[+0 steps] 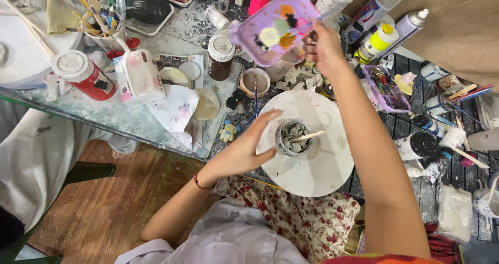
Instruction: The person mixes a gray paste-like substance in a small container using a wooden stick. They add liquid from a nearby cup and continue stirring to achieve a consistent texture.
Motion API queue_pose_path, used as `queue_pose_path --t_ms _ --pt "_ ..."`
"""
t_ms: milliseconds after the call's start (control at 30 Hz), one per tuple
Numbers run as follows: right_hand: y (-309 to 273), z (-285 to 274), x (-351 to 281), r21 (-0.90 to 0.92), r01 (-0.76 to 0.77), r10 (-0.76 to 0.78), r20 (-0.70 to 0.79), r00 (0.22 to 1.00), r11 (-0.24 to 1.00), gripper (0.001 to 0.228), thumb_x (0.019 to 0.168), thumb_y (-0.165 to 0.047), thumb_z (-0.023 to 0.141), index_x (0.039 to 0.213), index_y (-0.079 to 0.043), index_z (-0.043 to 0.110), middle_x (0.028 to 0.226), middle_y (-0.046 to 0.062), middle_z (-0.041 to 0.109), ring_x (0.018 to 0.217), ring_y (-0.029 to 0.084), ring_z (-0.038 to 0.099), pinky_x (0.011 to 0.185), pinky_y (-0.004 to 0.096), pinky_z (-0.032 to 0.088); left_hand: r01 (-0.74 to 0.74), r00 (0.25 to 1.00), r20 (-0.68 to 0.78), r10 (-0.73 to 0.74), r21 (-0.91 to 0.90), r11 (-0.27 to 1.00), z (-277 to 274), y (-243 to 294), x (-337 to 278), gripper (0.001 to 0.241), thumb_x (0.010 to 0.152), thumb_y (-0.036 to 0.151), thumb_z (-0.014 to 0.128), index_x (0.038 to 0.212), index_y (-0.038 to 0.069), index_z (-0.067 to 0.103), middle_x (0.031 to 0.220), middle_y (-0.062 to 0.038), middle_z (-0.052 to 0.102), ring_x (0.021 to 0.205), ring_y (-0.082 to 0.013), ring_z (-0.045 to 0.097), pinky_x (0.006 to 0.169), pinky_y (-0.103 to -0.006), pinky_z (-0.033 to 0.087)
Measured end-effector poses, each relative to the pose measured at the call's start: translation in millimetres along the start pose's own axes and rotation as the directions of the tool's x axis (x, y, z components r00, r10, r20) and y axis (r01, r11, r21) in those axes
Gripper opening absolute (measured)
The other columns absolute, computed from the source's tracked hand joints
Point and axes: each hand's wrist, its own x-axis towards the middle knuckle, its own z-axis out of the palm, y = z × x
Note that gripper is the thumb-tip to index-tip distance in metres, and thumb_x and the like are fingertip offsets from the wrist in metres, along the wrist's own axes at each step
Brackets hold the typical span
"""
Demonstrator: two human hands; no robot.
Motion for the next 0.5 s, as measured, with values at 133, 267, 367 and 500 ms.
queue_pose_path --t_ms 133,267,367,500 --pt "5 47 7 -0.136 -0.023 0.048 0.183 0.982 0.990 0.031 0.111 -0.038 0.049 0.098 -0.011 0.054 0.070 -0.003 0.050 0.050 0.006 0.036 0.041 0.024 0.032 0.096 0.990 -0.096 -0.103 -0.073 0.993 -1 1 -2 0.068 0.095 0.014 0.066 0.156 0.005 0.038 0.158 -0.021 0.046 0.151 -0.0333 0.045 0.127 -0.0418 0.034" --pt "19 90 17 -0.244 -0.079 0.155 0.312 0.937 0.967 0.028 0.109 -0.036 0.047 0.099 -0.011 0.054 0.071 -0.003 0.050 0.052 0.005 0.039 0.040 0.022 0.034 0.062 0.996 -0.073 -0.058 0.062 0.996 5 4 -4 0.082 0.088 0.023 0.078 0.155 0.002 0.036 0.157 -0.024 0.043 0.150 -0.0357 0.041 0.125 -0.0432 0.033" --pt "32 111 24 -0.452 -0.026 0.167 0.277 0.946 0.892 0.034 0.110 -0.037 0.045 0.099 -0.007 0.056 0.075 -0.001 0.055 0.055 0.009 0.048 0.042 0.026 0.044 0.000 0.999 -0.042 0.004 0.091 0.996 14 1 -8 0.093 0.085 0.032 0.083 0.154 -0.002 0.032 0.159 -0.025 0.040 0.152 -0.0391 0.036 0.125 -0.0442 0.032" --pt "39 114 23 -0.494 -0.063 0.165 0.164 0.973 0.867 0.032 0.108 -0.039 0.046 0.105 -0.009 0.054 0.081 0.001 0.055 0.055 0.009 0.049 0.042 0.026 0.046 0.008 1.000 -0.004 -0.008 0.116 0.993 21 -6 -13 0.101 0.083 0.036 0.086 0.157 -0.002 0.028 0.163 -0.026 0.033 0.153 -0.0410 0.035 0.125 -0.0440 0.032"
